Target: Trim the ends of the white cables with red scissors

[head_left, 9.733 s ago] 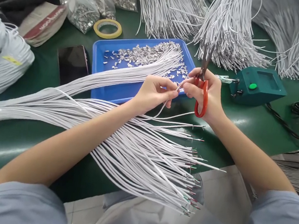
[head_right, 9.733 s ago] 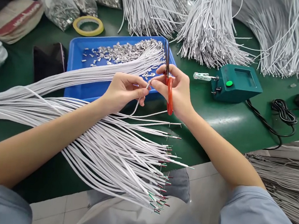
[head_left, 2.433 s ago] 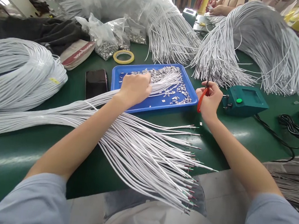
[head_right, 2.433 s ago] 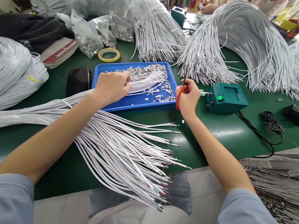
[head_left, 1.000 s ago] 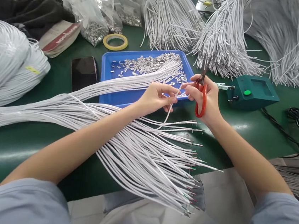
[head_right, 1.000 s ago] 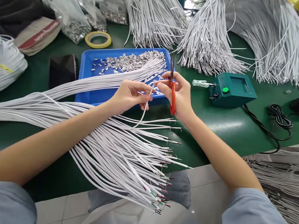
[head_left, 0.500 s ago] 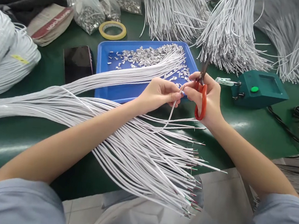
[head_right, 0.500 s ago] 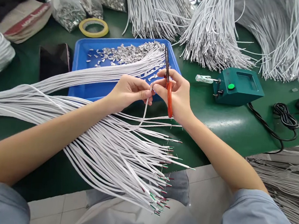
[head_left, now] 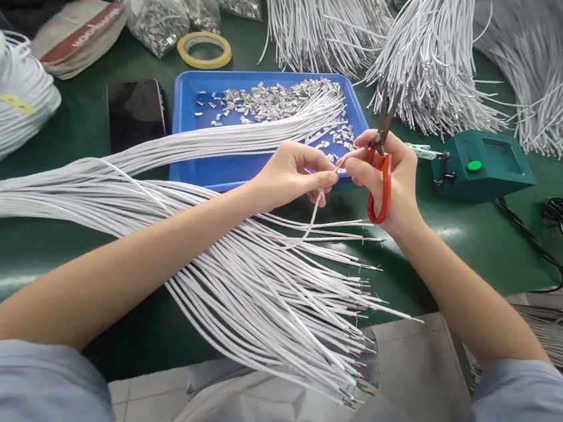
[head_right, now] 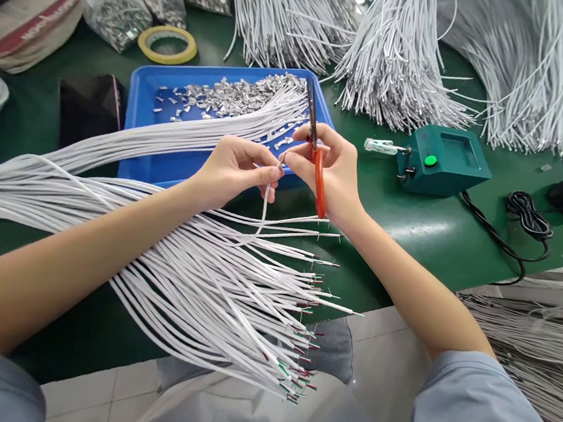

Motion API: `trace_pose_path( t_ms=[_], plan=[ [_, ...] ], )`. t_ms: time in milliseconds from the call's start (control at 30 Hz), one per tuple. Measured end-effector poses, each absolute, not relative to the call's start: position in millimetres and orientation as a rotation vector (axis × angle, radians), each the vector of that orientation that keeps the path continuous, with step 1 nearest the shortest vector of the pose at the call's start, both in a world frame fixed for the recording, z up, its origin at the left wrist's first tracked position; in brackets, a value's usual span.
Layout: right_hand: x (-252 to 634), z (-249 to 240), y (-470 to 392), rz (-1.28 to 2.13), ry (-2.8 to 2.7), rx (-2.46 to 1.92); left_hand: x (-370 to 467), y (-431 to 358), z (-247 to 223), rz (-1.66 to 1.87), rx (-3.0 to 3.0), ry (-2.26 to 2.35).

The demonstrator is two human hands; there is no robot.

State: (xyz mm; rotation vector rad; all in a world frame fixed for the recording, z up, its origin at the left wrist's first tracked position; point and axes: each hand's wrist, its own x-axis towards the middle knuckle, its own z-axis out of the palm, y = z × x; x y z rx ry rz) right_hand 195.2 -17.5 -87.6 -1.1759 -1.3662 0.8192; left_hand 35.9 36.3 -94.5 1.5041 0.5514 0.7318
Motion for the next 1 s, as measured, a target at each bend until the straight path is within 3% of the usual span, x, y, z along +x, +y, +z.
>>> trace_pose_path(
  t_ms=[1000],
  plan=[
    [212,-90,-9,0.604,-1.621,-1.314,32,43,-98,1.019,1.541,0.622]
  ],
)
